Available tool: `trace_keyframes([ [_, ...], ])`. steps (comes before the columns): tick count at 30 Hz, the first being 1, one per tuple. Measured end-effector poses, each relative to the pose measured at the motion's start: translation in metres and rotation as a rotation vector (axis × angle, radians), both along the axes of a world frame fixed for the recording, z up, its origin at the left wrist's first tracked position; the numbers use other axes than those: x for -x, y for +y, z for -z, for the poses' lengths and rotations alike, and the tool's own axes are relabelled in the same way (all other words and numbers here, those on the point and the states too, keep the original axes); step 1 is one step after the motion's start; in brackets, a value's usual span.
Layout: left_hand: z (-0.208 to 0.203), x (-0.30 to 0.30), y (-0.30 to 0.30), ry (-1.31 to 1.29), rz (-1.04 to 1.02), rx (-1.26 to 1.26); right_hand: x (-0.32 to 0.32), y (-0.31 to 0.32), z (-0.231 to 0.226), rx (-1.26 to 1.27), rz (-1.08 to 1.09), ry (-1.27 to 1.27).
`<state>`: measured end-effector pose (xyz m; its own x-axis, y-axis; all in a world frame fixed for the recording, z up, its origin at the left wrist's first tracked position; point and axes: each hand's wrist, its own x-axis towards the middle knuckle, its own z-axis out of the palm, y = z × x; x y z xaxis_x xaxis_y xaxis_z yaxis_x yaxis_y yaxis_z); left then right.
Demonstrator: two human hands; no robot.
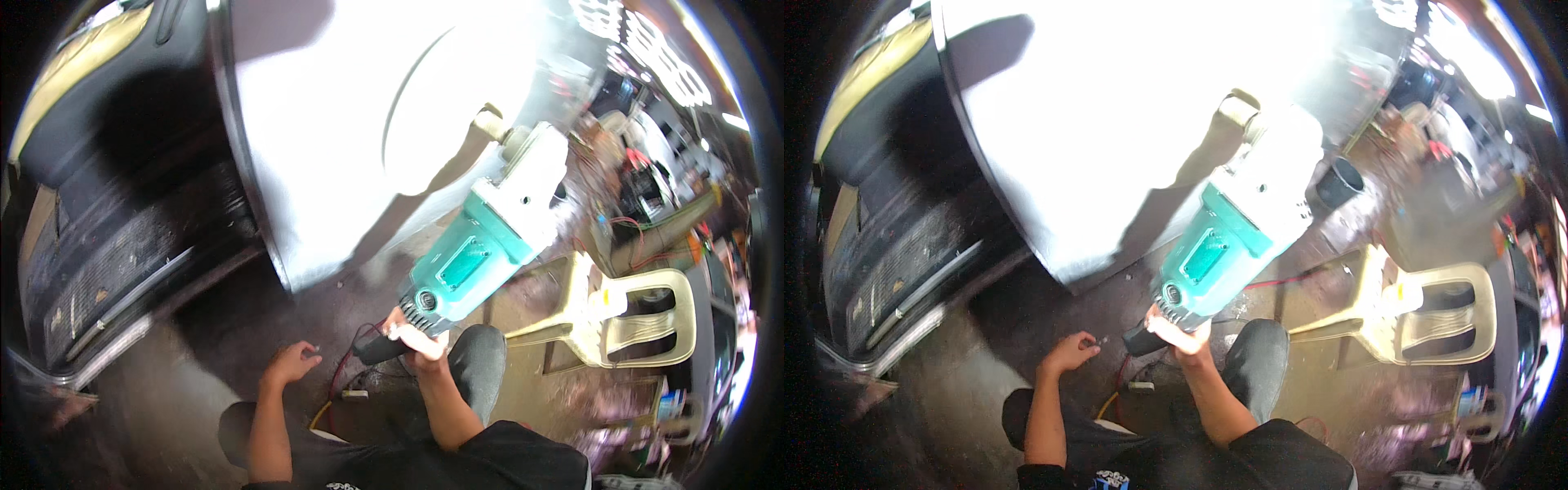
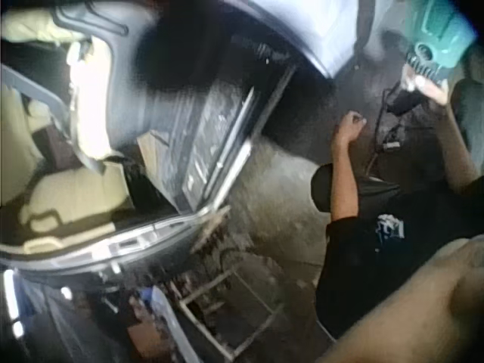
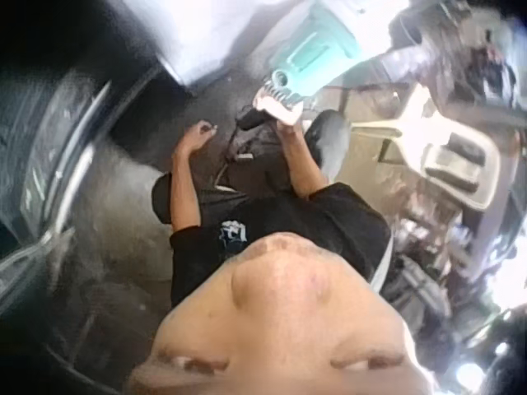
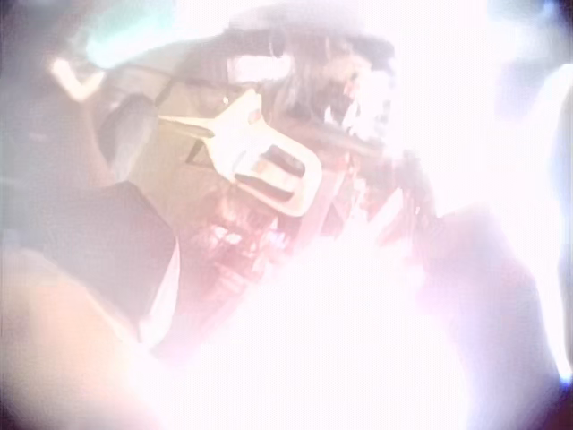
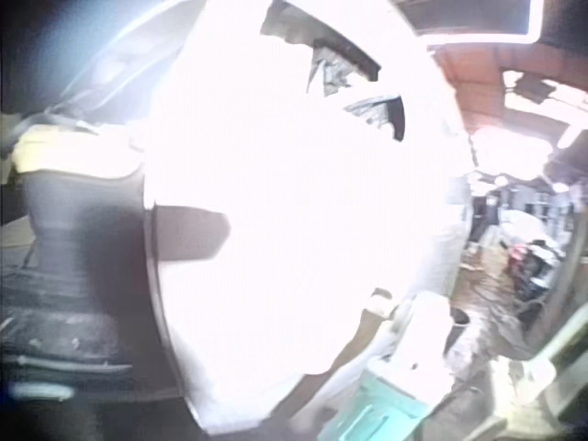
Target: The person uses a green electric polisher to buff the surface of a silver car hood. They move the tool in circular motions across the hood, briefly pause to apply a white paste from a small container, and then resume polishing.
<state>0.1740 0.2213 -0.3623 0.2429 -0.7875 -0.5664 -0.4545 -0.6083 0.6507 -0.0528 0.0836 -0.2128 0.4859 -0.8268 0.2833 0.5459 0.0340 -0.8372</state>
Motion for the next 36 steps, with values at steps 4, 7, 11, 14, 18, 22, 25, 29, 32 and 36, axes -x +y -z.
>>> trace_keyframes([
  [4,0.045,-0.023,0.004,0.044,0.06,0.042,-0.015,0.031,0.02,-0.008,-0.037,-0.089],
  [7,0.081,-0.026,0.0,0.085,0.163,0.06,-0.021,0.05,0.015,-0.018,-0.066,-0.048],
  [11,0.049,-0.012,-0.02,0.096,0.205,0.141,-0.021,0.072,0.023,-0.068,-0.088,-0.018],
  [14,0.058,-0.006,-0.039,0.068,0.259,0.204,-0.025,0.083,0.013,-0.069,0.003,0.083],
  [18,0.07,0.004,-0.055,0.151,0.238,0.167,-0.021,0.079,-0.006,-0.036,0.051,0.144],
  [22,0.058,0.023,-0.067,0.121,0.273,0.226,-0.014,0.064,-0.033,-0.049,0.142,0.127],
  [25,0.069,0.027,-0.074,0.128,0.278,0.272,-0.009,0.042,-0.062,-0.036,0.181,0.204],
  [29,0.047,0.026,-0.072,0.093,0.3,0.29,-0.003,0.003,-0.082,-0.063,0.157,-0.051],
  [32,0.043,0.025,-0.067,0.113,0.317,0.257,0.016,-0.023,-0.097,-0.145,0.082,-0.174],
  [36,0.051,0.019,-0.063,0.135,0.285,0.213,0.029,-0.042,-0.094,-0.243,0.068,-0.242],
])
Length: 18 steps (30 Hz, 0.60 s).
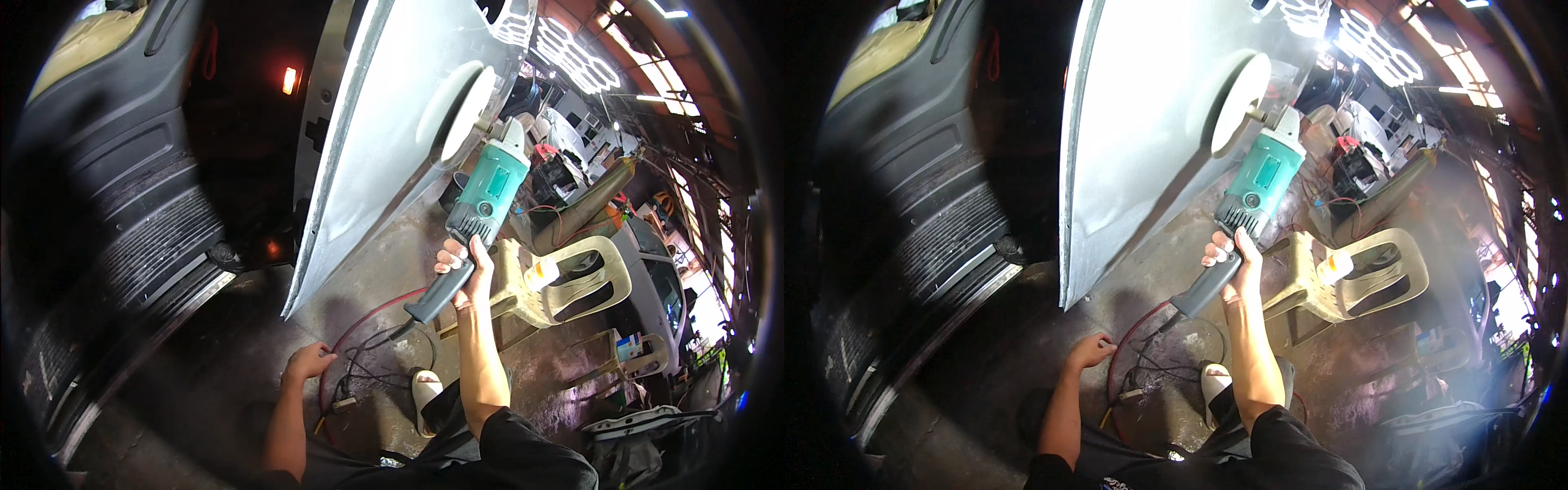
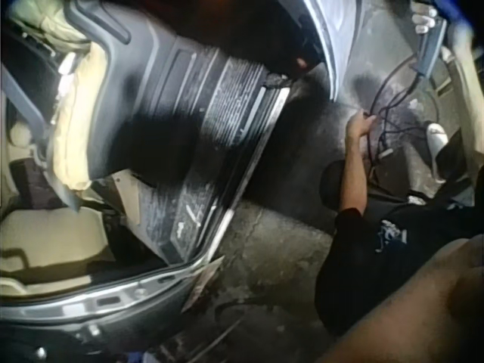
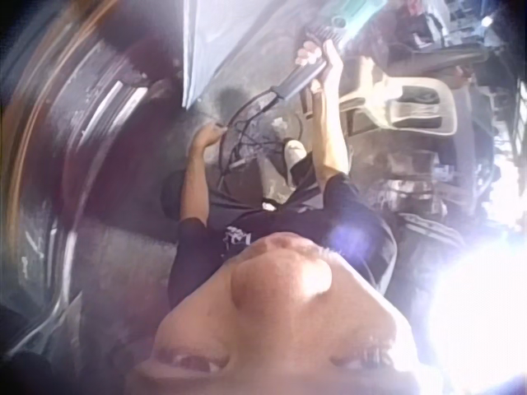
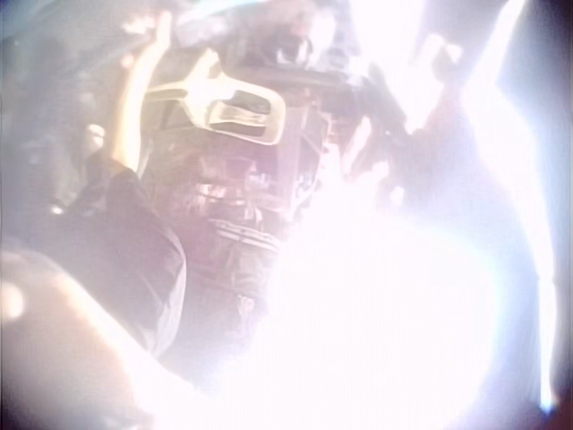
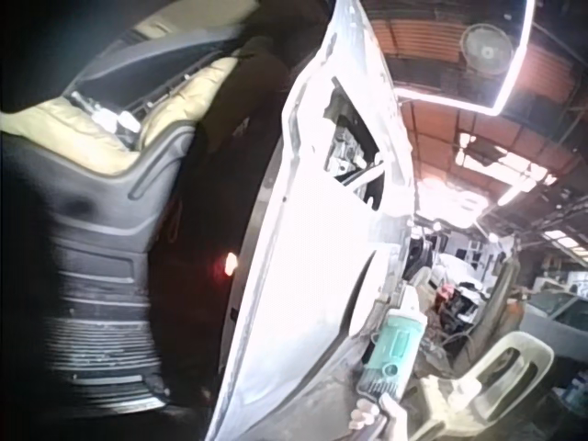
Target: The person uses a green electric polisher to buff the surface of a silver car hood. They move the tool in circular motions across the hood, briefly pause to apply a white paste from a small container, and then resume polishing.
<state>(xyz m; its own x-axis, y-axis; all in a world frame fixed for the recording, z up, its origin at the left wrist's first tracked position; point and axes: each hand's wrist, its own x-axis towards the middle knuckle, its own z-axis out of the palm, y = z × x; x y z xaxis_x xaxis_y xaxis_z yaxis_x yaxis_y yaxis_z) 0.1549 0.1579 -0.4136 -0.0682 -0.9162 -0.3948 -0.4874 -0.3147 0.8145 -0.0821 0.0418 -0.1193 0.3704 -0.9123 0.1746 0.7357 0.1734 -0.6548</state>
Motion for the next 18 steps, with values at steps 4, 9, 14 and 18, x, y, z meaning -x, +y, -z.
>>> trace_keyframes([
  [4,-0.006,-0.003,0.004,-0.006,-0.026,0.018,0.009,-0.005,0.019,-0.056,0.016,0.009],
  [9,-0.002,-0.007,0.009,-0.012,-0.059,0.009,0.016,-0.021,0.013,-0.077,0.073,0.052],
  [14,0.01,-0.014,0.009,-0.045,-0.065,0.015,0.038,-0.056,-0.041,-0.033,0.069,0.13],
  [18,0.008,-0.015,0.004,-0.096,-0.049,0.013,0.05,-0.079,-0.08,0.025,0.042,0.15],
])
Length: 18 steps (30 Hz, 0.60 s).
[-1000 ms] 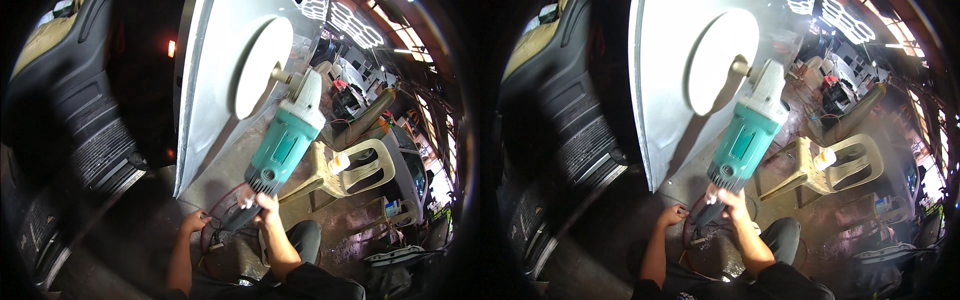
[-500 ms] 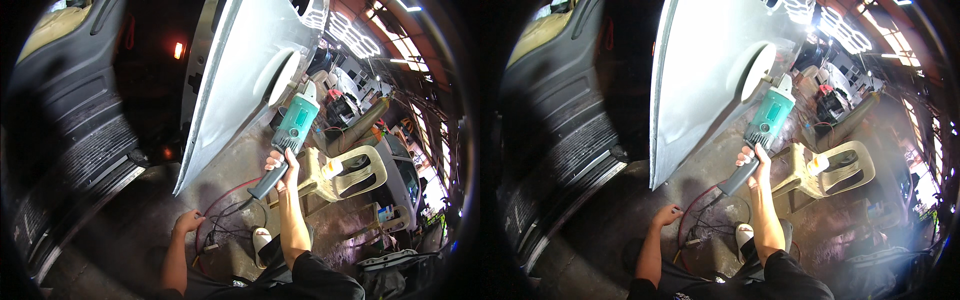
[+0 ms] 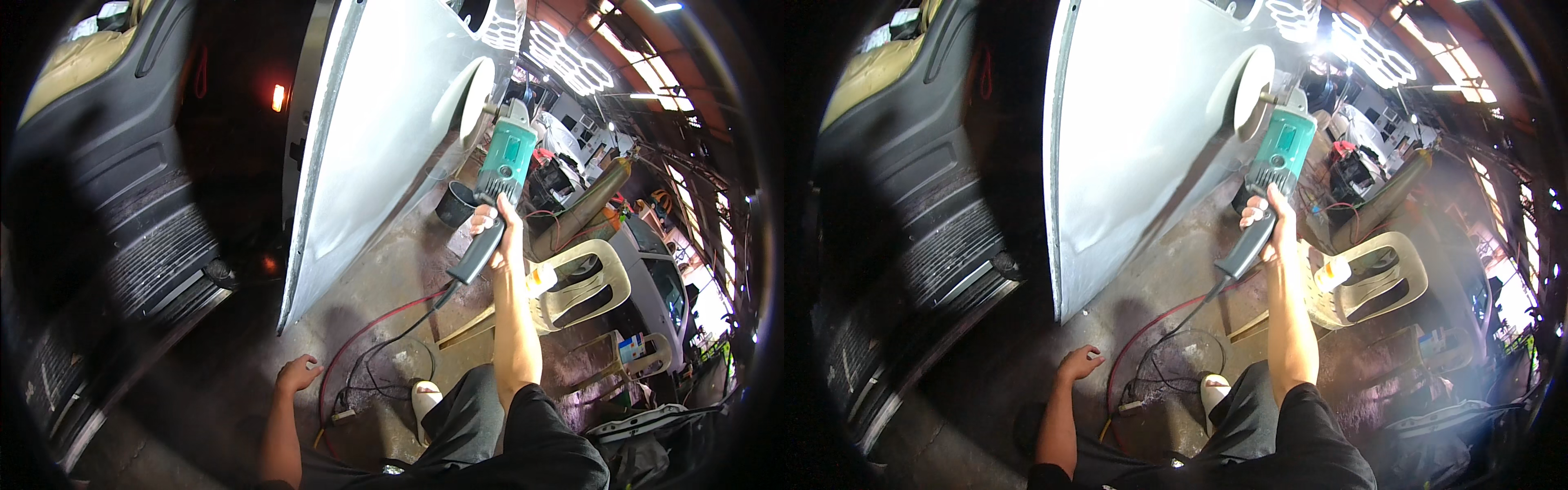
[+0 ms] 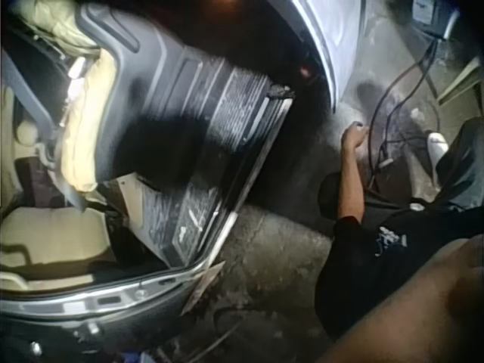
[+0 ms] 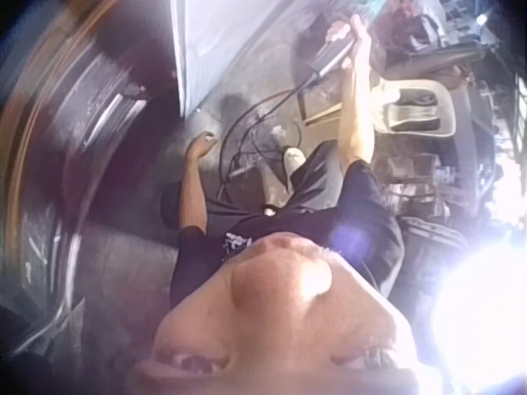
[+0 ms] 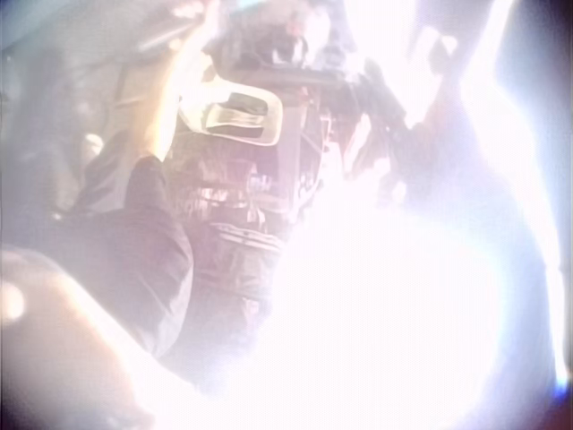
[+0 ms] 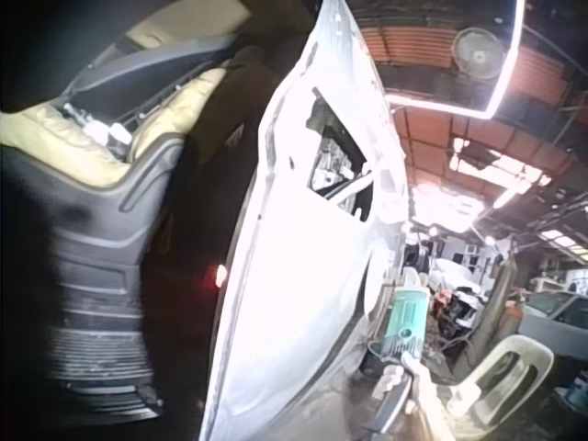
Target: The person uses a green electric polisher to buff the surface of a silver car hood. They move the tool in circular motions across the hood, briefly pause to apply a white paste from a small container, and then resume polishing.
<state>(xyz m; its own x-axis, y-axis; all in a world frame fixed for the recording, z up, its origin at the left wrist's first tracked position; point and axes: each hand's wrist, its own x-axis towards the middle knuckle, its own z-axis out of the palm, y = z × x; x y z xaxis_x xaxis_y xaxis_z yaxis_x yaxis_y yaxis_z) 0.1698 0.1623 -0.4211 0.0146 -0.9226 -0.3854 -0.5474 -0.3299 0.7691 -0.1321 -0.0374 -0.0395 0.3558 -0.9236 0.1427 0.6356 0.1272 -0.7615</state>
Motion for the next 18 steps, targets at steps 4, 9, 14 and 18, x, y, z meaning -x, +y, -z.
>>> trace_keyframes([
  [4,0.004,0.002,-0.007,0.02,-0.002,-0.041,0.0,-0.017,-0.041,0.058,-0.072,0.006],
  [9,0.022,-0.008,-0.007,-0.027,-0.016,-0.057,-0.017,-0.018,-0.081,0.106,-0.083,0.069],
  [14,0.007,0.002,-0.009,0.008,0.003,-0.065,0.006,-0.032,-0.057,-0.009,-0.136,-0.009],
  [18,0.009,0.0,-0.007,0.013,0.025,-0.055,0.013,-0.036,-0.025,-0.089,-0.163,-0.054],
])
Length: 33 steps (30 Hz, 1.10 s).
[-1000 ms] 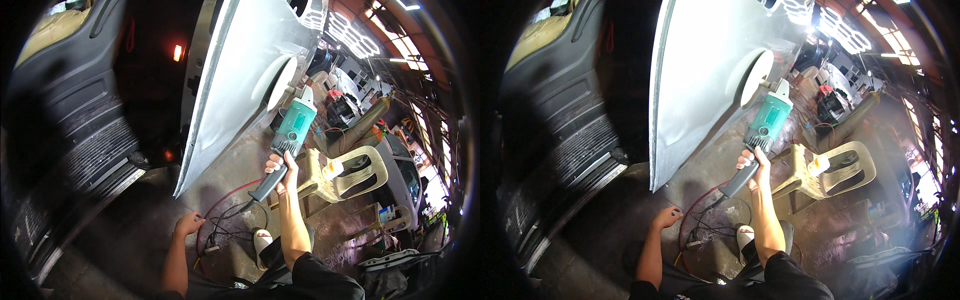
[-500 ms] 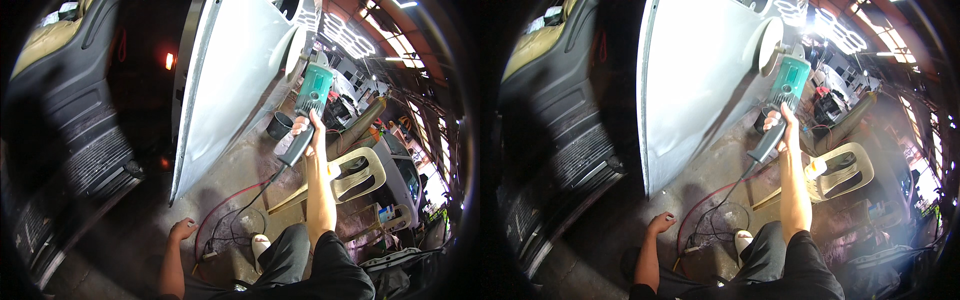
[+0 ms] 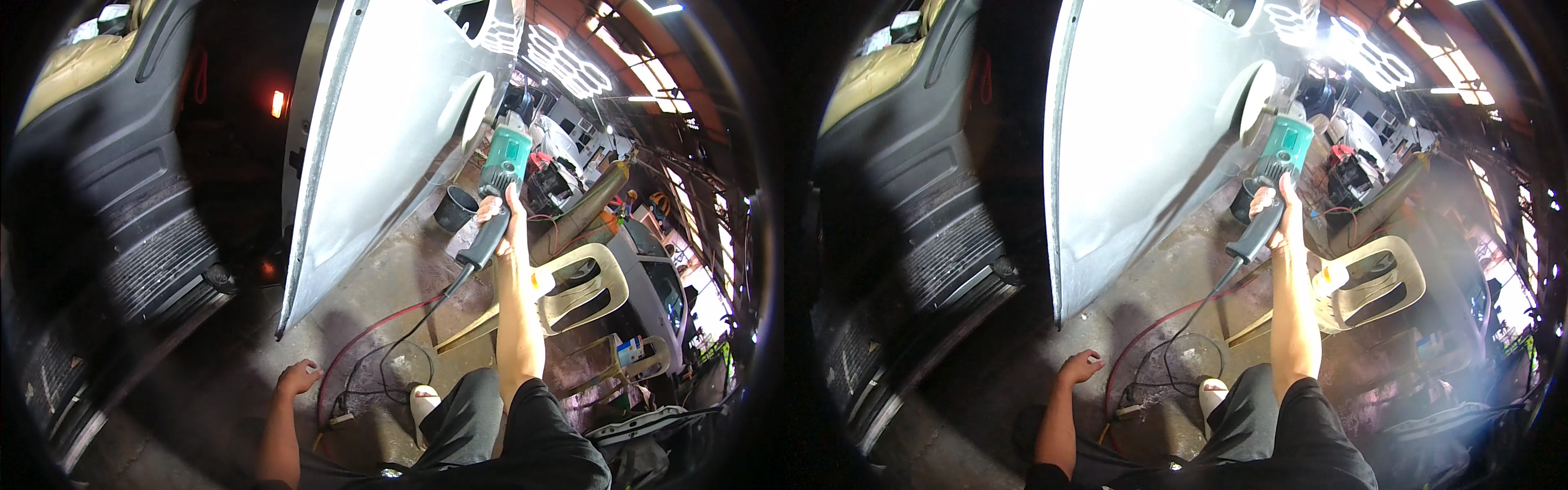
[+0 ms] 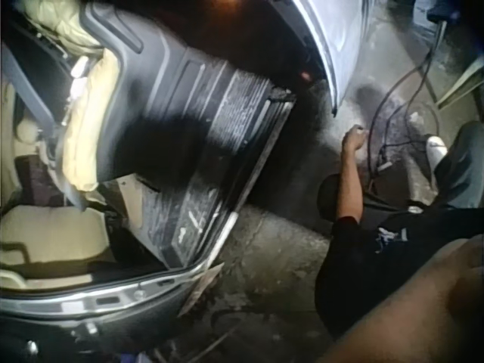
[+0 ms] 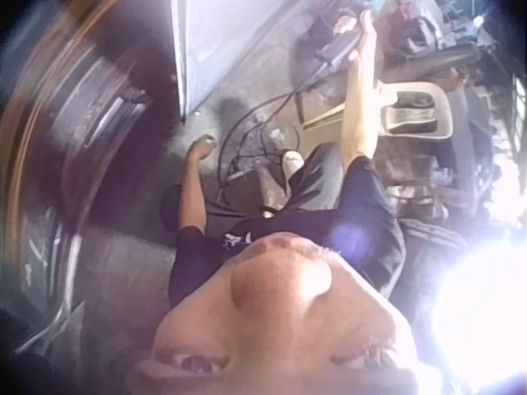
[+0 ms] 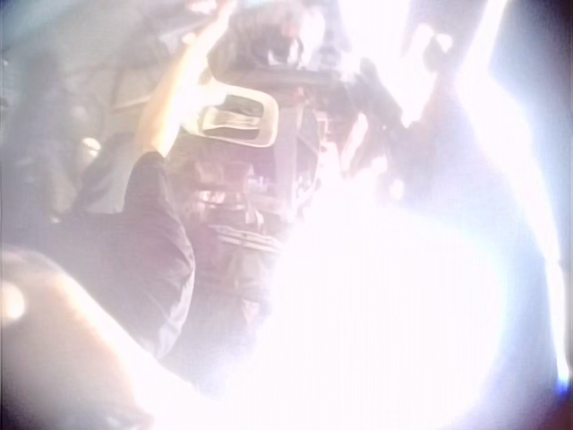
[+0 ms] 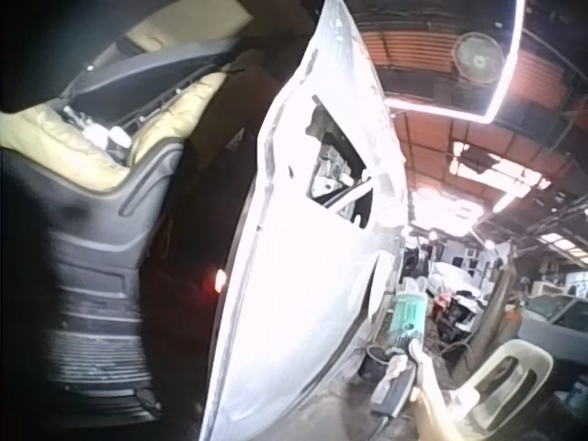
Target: The person uses a green electric polisher to buff the surface of a silver car hood. They move the tool in circular motions across the hood, briefly pause to apply a white paste from a small container, and then resume polishing.
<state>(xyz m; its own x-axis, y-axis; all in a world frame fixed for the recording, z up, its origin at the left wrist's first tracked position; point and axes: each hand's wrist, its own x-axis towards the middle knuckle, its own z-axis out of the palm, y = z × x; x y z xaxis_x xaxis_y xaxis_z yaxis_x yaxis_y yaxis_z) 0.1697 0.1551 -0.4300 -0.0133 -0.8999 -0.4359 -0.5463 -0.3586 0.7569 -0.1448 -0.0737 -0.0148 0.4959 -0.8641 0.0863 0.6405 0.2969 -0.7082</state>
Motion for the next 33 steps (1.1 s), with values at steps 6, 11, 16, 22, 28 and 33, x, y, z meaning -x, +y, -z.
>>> trace_keyframes([
  [6,0.004,0.0,0.003,-0.004,-0.021,0.007,0.018,-0.011,0.031,-0.136,0.033,-0.047],
  [11,0.014,-0.003,-0.004,-0.017,-0.02,0.0,0.021,-0.015,0.028,-0.092,0.0,-0.01],
  [16,0.011,0.006,-0.013,0.024,-0.016,0.013,0.006,-0.007,0.014,-0.066,0.119,0.035],
  [22,0.029,0.003,-0.018,0.008,-0.003,-0.018,-0.015,0.011,-0.015,0.101,0.072,0.036],
  [28,0.025,0.002,-0.018,-0.03,-0.007,-0.02,-0.037,0.038,-0.022,0.201,0.16,0.041],
  [33,0.013,0.006,-0.019,0.067,-0.011,-0.036,-0.03,0.047,0.007,0.127,0.188,0.064],
])
